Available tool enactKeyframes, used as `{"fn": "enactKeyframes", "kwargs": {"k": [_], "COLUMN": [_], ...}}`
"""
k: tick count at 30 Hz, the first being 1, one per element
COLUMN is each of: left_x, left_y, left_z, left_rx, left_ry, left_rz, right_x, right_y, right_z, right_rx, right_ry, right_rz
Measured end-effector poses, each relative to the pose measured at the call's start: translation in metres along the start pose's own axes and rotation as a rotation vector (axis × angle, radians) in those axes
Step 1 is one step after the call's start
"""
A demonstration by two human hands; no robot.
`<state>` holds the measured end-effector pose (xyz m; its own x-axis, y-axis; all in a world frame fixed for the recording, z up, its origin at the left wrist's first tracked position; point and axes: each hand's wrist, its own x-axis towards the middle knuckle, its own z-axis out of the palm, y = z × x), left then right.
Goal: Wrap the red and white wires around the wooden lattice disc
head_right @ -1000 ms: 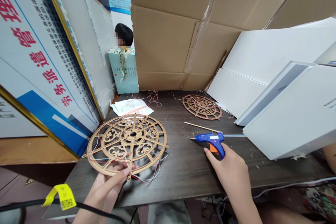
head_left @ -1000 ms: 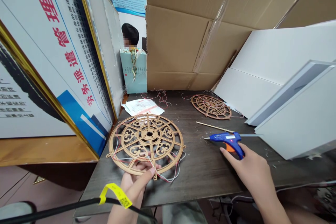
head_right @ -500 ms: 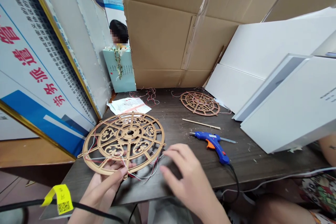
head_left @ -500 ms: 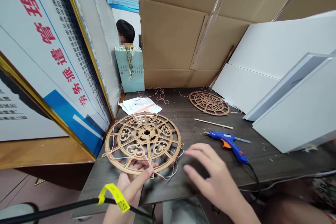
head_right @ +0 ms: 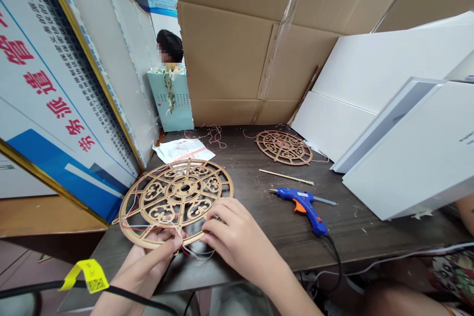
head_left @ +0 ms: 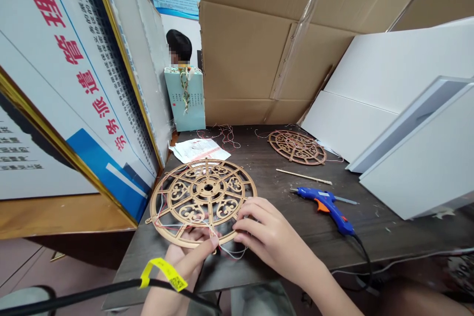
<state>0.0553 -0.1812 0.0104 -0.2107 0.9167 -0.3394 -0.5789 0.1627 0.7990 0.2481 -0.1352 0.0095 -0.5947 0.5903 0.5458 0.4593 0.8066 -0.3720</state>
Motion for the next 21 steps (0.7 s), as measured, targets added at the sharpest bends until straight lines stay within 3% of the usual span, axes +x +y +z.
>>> {"fn": "enactKeyframes", "kwargs": {"k": [12, 17, 21], "left_x": [0.009, 0.003, 0.004], "left_y": [-0.005, -0.003, -0.002], "left_z": [0.001, 0.003, 0.002], "left_rx": [-0.034, -0.033, -0.031], "left_ry": [-0.001, -0.001, -0.025], "left_rz": [0.023, 0.022, 0.008], "right_x": [0.004, 0.004, 0.006], "right_y": [-0.002, -0.018, -0.03], "right_z": [0.006, 0.003, 0.014], "right_rx": [-0.001, 0.117, 0.203], "right_ry": [0.029, 0.001, 0.05], "right_rz": [-0.014, 0.081, 0.051]}}
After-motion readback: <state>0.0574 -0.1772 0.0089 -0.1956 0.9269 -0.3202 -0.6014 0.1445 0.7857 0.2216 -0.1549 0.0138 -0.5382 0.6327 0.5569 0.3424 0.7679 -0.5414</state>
